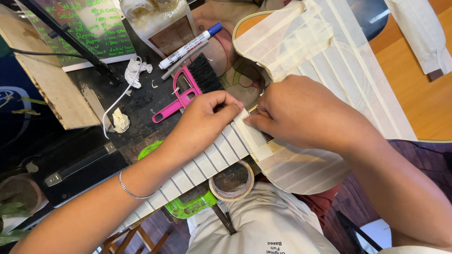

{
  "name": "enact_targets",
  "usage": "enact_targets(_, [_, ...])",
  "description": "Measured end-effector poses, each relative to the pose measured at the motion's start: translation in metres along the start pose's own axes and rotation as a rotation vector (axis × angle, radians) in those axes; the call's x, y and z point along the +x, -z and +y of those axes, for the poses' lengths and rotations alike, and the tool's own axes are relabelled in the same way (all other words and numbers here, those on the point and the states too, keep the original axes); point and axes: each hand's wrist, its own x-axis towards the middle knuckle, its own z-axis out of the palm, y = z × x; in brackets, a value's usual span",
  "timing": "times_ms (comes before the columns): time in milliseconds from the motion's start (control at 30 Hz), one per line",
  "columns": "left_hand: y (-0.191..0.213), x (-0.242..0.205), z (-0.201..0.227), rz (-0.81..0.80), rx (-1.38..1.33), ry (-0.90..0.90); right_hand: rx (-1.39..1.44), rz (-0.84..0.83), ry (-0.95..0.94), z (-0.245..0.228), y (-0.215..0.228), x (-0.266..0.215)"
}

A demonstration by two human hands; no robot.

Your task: The person applies masking tape to the guitar fretboard, smoothing it down and cutting it with a utility knife. They continue taping and trimming sections of the fretboard throughout the clip.

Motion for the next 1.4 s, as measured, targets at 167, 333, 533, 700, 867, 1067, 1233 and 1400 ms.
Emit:
enact_targets(167, [0.001,-0.002,0.002,-0.027,-0.008,0.004,-0.138,-0.144,0.016,0.009,-0.012,-0.008])
enact_targets(333, [-0.003,-0.001,-0.003,-0.004,-0.036,-0.029,0.021,-0.032,0.024,0.007,-0.008,-0.005])
enact_targets(533, [-0.004,-0.001,-0.003,0.009,-0.008,-0.039,0.052,0.059,-0.015,0.001,-0.003,0.002])
enact_targets(700, [-0.005,-0.001,-0.003,0.011,-0.016,-0.010,-0.043,-0.050,0.026,0.003,-0.005,-0.007])
enact_targets(867, [-0.006,0.003,-0.008,0.009,-0.033,-0.024,-0.039,-0.052,0.009,0.002,-0.003,-0.007])
enact_targets(1067, [-0.005,0.002,-0.007,0.004,-0.028,-0.024,0.029,0.043,0.001,-0.001,-0.004,0.005])
enact_targets(1233, [-0.005,0.000,-0.001,0.022,0.001,0.047,-0.054,-0.045,0.026,0.005,-0.010,-0.013])
enact_targets(1400, [-0.005,-0.001,-0.003,0.016,-0.033,-0.008,-0.159,0.034,0.096,0.031,-0.060,-0.042])
